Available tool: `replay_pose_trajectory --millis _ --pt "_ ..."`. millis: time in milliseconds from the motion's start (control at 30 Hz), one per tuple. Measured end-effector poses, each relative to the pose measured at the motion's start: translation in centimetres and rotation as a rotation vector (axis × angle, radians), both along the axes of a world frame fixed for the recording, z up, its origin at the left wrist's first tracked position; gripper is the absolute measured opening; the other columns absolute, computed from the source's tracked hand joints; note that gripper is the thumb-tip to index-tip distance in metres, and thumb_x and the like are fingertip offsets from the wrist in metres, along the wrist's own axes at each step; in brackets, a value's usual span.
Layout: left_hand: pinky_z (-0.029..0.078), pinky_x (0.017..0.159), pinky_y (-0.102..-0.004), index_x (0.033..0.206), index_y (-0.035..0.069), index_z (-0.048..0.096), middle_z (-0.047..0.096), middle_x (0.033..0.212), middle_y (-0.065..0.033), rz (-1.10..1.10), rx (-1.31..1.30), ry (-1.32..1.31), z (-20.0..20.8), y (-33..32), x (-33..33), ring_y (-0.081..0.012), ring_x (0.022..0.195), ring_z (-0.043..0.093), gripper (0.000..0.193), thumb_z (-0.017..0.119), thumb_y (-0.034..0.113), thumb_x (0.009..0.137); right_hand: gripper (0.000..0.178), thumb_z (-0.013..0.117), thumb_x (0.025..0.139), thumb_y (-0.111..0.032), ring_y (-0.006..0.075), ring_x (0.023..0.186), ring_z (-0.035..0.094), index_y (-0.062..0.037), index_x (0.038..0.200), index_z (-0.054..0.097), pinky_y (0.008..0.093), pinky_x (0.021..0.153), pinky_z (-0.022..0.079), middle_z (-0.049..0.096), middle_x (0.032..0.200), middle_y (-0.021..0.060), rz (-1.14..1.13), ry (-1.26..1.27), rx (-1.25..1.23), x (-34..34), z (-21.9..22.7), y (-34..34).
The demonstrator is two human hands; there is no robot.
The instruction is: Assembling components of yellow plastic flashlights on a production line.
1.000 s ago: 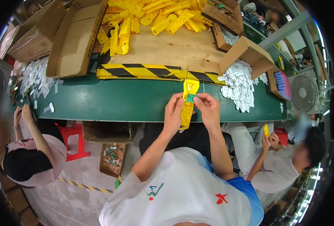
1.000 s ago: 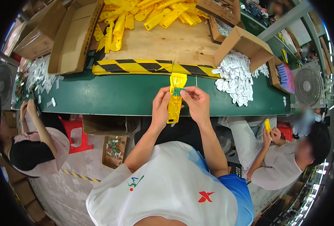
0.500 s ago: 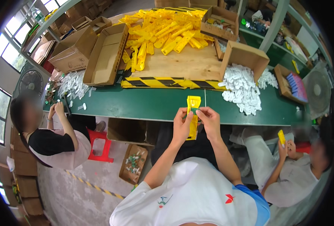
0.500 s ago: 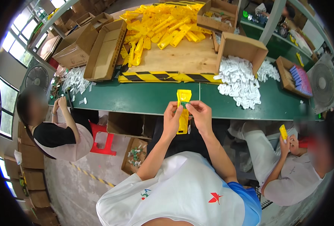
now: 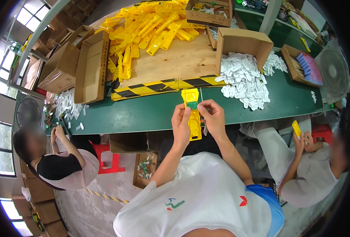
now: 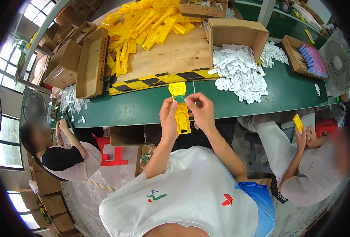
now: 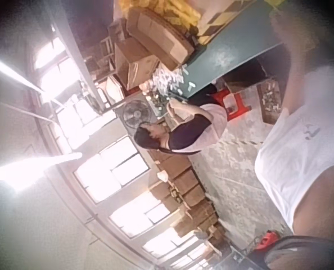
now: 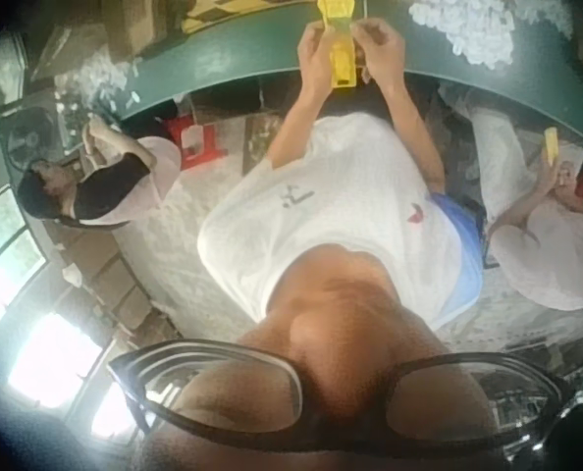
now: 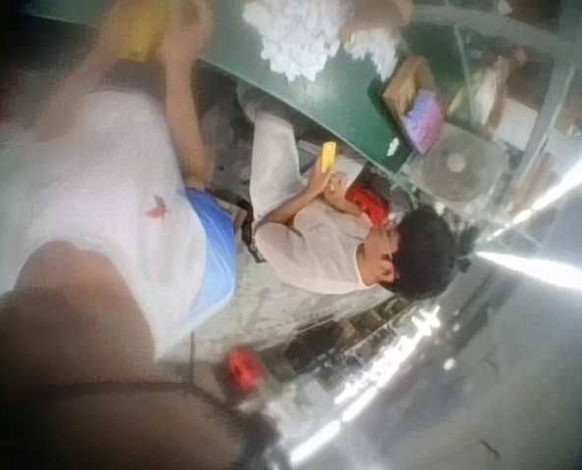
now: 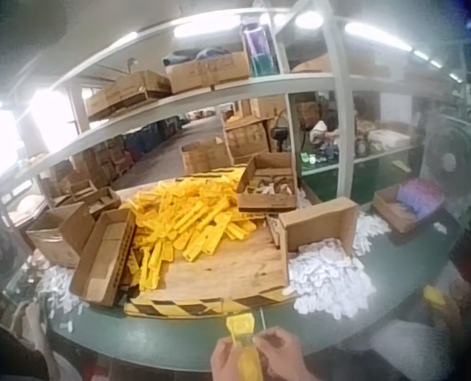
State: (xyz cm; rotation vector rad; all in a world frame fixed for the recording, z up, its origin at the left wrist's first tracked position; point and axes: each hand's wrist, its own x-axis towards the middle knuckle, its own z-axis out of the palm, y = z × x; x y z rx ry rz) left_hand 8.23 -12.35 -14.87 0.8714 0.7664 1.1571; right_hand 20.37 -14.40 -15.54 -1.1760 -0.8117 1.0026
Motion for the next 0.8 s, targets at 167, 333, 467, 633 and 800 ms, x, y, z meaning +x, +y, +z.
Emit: replay_pose_trajectory --millis 167,333,467,633,800 --pt "0.054 0.065 -0.0257 0.114 0.001 0.054 0.066 0.094 -0.0065 -0.024 -0.026 0.039 -0.7 1.6 0.0 -0.0112 0.076 0.064 0.019 0.049 0.017 0.105 0.011 0.066 0.096 -0.014 0.0008 0.068 0.055 -0.0037 0.094 0.062 0.0166 0.055 0.046 0.062 0.08 -0.0028 -0.003 0.048 -0.064 -0.2 -0.2 0.9" --pt "0.052 0.064 -0.0247 0.115 0.001 0.054 0.066 0.096 -0.0068 -0.055 -0.01 0.055 -2.5 3.2 -0.1 -0.0097 0.079 0.063 0.018 0.05 0.015 0.105 0.011 0.064 0.097 -0.013 0.0007 0.071 0.057 -0.0044 0.094 0.058 0.0168 0.056 0.046 0.063 0.082 -0.0015 -0.041 0.104 -0.073 -0.7 -1.8 1.6" --pt "0.054 0.067 -0.0265 0.113 0.001 0.053 0.066 0.098 -0.008 -0.113 -0.051 0.016 -3.2 3.9 -0.2 -0.0108 0.081 0.063 0.018 0.05 0.016 0.105 0.012 0.064 0.097 -0.013 0.0014 0.072 0.058 -0.0043 0.092 0.057 0.0171 0.057 0.047 0.064 0.084 -0.0005 -0.119 0.072 -0.05 -1.1 -2.0 2.2" --pt "0.056 0.069 -0.0284 0.112 0.001 0.051 0.065 0.099 -0.0085 -0.126 -0.181 -0.109 -4.4 4.3 -0.4 -0.0119 0.083 0.064 0.016 0.049 0.016 0.105 0.011 0.065 0.097 -0.01 0.0022 0.072 0.059 -0.003 0.092 0.058 0.0182 0.056 0.048 0.063 0.088 0.0004 -0.068 0.05 -0.162 -0.8 -2.7 2.6" --pt "0.051 0.079 -0.0264 0.114 0.003 0.049 0.06 0.105 -0.008 -0.2 -0.23 -0.181 -6.1 5.0 -0.8 -0.0121 0.093 0.059 0.017 0.051 0.018 0.104 0.009 0.065 0.096 -0.007 0.0025 0.071 0.058 -0.0018 0.092 0.058 0.0174 0.053 0.045 0.063 0.095 0.001 -0.088 0.08 -0.126 -1.3 -3.3 2.7"
